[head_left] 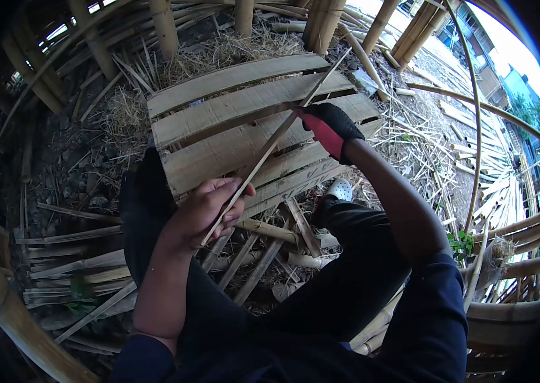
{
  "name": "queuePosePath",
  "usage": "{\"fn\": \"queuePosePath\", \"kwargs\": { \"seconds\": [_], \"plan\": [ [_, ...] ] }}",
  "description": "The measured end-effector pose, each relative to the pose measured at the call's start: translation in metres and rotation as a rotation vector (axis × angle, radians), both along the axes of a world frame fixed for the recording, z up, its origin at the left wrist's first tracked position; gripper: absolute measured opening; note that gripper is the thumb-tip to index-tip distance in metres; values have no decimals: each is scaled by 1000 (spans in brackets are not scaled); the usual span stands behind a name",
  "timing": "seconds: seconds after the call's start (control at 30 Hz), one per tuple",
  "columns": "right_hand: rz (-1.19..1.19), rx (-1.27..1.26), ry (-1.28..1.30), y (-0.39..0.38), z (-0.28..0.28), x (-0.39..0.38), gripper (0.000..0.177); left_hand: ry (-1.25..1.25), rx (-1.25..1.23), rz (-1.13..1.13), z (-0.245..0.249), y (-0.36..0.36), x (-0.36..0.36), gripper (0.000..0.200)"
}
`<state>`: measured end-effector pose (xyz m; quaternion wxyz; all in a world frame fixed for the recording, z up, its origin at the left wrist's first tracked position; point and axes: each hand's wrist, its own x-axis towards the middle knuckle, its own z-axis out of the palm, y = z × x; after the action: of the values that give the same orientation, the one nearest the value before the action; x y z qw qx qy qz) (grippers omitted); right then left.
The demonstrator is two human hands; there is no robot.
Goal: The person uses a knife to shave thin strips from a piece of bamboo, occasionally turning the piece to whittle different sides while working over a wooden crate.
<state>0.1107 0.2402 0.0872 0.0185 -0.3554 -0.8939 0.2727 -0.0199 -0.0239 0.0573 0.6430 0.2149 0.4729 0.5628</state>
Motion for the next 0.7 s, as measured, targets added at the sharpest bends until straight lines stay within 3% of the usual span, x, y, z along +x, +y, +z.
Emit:
{"fn": "queuePosePath", "kwargs": {
  "seconds": [0.13, 0.27, 0.4, 0.53, 0.63, 0.7],
  "plan": [
    [172, 145, 159, -29, -20, 3, 59, 31, 13, -38, -1, -3, -3, 30],
    [18, 34, -105, -2, -1, 1, 56, -12, 10, -18, -5, -5, -1, 31],
    [202, 240, 247, -39, -24, 0, 58, -35, 13, -7, -1, -1, -3, 31],
    [16, -16, -2, -14, 8, 3, 54, -116, 20, -2, -5, -2, -3, 31],
    [207, 148, 153, -42, -19, 0, 58, -77, 12, 1, 3, 2, -1, 31],
    [201, 63, 113, -51, -7, 1, 54, -117, 17, 4, -5, 0, -6, 31]
  ]
}}
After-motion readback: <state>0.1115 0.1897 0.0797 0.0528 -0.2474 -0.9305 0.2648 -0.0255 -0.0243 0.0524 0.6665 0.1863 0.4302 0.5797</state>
